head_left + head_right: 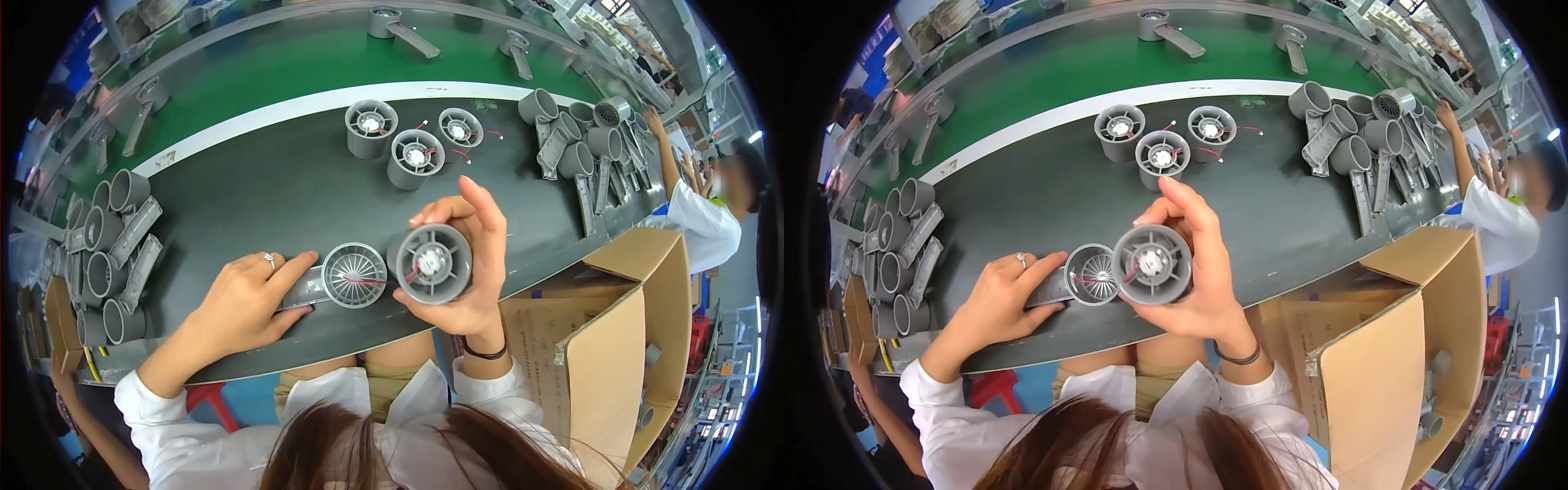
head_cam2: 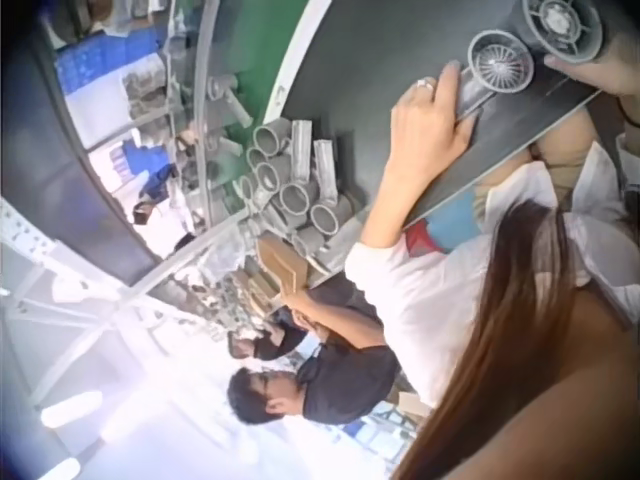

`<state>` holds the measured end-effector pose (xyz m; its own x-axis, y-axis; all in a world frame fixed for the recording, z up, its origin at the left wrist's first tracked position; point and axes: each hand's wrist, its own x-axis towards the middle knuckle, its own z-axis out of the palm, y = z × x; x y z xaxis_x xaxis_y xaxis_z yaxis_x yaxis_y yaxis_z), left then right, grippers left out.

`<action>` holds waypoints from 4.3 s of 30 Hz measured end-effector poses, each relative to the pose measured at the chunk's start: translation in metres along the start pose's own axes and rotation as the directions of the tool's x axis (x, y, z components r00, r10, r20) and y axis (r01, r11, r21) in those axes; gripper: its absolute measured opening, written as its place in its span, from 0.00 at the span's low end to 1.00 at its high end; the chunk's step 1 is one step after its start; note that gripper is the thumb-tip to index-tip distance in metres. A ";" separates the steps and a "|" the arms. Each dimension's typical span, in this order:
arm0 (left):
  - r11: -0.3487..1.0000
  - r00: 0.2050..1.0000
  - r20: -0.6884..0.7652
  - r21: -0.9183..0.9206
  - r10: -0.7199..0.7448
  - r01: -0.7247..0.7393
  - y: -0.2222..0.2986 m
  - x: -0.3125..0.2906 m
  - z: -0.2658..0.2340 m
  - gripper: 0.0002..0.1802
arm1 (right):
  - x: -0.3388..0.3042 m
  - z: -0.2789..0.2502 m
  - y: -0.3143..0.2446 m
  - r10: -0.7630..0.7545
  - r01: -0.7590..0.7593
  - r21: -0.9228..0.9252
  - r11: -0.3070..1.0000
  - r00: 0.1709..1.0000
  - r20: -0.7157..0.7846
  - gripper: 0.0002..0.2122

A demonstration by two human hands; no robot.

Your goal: Assembling plastic housings and internal components of hair dryers on a factory production line.

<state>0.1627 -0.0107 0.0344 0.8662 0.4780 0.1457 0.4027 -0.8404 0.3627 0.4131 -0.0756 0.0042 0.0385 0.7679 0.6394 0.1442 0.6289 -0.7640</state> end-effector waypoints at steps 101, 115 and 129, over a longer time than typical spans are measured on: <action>0.975 0.979 0.120 -0.132 -0.166 0.181 -0.007 -0.003 -0.002 0.32 | 0.036 0.050 -0.057 0.120 0.290 -0.779 0.556 0.899 0.420 0.07; 0.860 0.855 -0.463 0.509 0.233 0.041 0.022 -0.019 0.046 0.16 | -0.016 0.062 -0.063 0.478 -0.526 -0.463 0.713 0.848 -0.228 0.02; 0.997 0.870 -0.493 0.063 -0.014 0.052 0.019 -0.020 0.050 0.10 | -0.039 0.078 -0.066 0.626 -0.710 -0.164 0.685 0.689 -0.367 0.03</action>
<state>0.1681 -0.0489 -0.0071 0.6023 0.5534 0.5753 0.4651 -0.8290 0.3106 0.3251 -0.1379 0.0230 0.4792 0.8777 -0.0058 0.2336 -0.1339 -0.9631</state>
